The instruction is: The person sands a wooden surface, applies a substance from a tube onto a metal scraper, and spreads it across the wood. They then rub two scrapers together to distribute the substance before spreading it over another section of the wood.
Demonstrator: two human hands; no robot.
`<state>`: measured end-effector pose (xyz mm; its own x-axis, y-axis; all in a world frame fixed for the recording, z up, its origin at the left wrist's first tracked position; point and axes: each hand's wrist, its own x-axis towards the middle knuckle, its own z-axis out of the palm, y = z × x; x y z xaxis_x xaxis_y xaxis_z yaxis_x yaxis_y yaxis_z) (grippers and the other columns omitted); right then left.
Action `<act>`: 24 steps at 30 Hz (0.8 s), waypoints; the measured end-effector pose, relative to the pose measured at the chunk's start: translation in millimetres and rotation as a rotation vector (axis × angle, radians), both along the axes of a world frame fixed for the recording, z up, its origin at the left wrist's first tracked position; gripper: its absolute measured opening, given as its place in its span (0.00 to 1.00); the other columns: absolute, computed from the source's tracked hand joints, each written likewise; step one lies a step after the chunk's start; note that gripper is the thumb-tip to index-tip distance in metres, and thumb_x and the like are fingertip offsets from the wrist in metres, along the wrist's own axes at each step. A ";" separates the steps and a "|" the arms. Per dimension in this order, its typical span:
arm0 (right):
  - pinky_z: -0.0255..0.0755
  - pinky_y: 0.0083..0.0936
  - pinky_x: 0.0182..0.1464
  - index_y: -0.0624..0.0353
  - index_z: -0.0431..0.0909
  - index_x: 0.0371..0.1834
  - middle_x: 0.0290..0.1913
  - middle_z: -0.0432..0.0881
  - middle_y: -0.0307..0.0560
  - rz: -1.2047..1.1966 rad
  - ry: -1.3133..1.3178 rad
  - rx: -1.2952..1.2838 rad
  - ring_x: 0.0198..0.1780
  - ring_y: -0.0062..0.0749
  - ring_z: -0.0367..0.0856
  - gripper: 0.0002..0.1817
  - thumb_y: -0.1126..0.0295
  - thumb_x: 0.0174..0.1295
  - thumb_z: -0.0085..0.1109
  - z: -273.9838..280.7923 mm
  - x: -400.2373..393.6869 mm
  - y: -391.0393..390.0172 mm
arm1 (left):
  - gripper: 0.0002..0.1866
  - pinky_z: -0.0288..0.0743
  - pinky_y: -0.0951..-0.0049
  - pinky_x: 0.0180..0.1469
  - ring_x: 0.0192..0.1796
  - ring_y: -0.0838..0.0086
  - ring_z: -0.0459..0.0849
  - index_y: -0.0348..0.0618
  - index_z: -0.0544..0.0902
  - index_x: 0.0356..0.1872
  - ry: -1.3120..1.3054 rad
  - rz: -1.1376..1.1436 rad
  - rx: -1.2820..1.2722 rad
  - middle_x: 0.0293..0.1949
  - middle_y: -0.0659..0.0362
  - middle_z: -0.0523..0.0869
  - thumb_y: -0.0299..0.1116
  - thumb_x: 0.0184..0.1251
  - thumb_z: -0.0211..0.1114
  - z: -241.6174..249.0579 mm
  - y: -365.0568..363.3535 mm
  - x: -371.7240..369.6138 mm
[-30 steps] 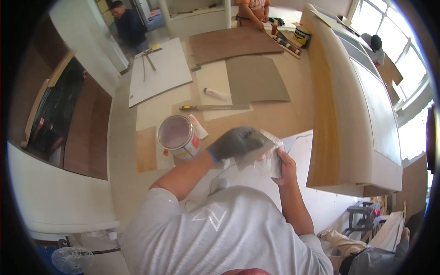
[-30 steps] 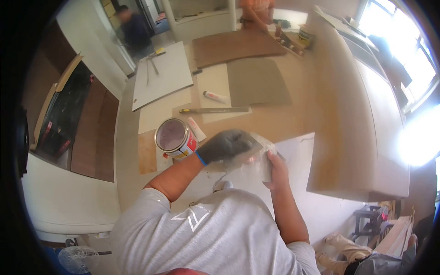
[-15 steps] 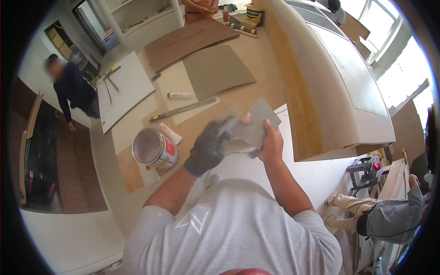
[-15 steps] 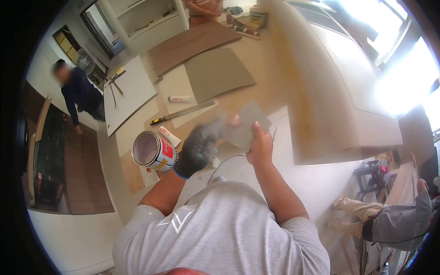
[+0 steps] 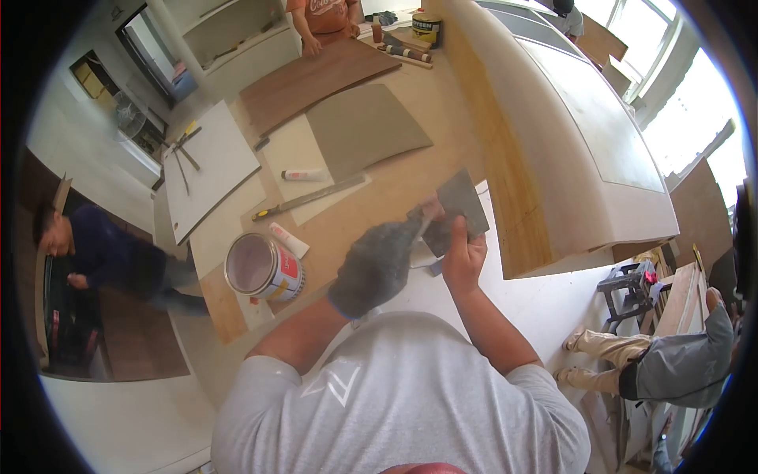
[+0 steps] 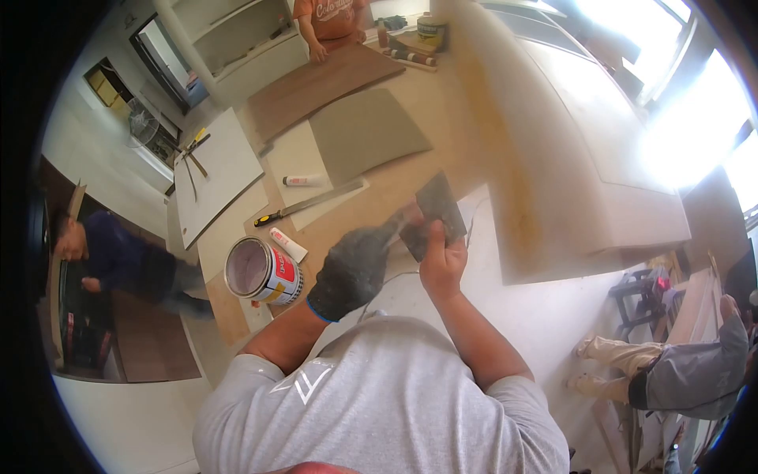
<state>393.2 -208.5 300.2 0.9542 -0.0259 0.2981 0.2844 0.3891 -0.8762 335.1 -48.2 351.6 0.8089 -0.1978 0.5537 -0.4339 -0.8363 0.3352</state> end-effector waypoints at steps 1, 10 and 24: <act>0.69 0.23 0.61 0.65 0.74 0.64 0.56 0.82 0.43 0.015 0.000 0.014 0.57 0.26 0.77 0.17 0.67 0.80 0.49 -0.7 -1.7 -0.7 | 0.29 0.81 0.57 0.49 0.46 0.52 0.84 0.42 0.76 0.67 -0.021 0.020 -0.008 0.45 0.46 0.84 0.24 0.61 0.64 0.7 0.3 -0.7; 0.69 0.23 0.61 0.65 0.73 0.65 0.56 0.82 0.43 -0.052 -0.025 -0.007 0.57 0.26 0.77 0.16 0.70 0.80 0.48 2.0 -9.7 -0.8 | 0.27 0.80 0.57 0.49 0.46 0.52 0.84 0.39 0.76 0.66 0.070 -0.110 -0.025 0.46 0.47 0.85 0.24 0.63 0.63 8.4 -9.1 4.7; 0.68 0.23 0.62 0.66 0.72 0.67 0.58 0.81 0.44 -0.095 -0.009 -0.003 0.58 0.25 0.76 0.18 0.68 0.79 0.49 -4.7 -10.0 -8.4 | 0.24 0.80 0.56 0.49 0.48 0.50 0.84 0.37 0.78 0.62 -0.045 -0.145 -0.022 0.47 0.46 0.85 0.23 0.62 0.63 -7.6 -4.7 20.0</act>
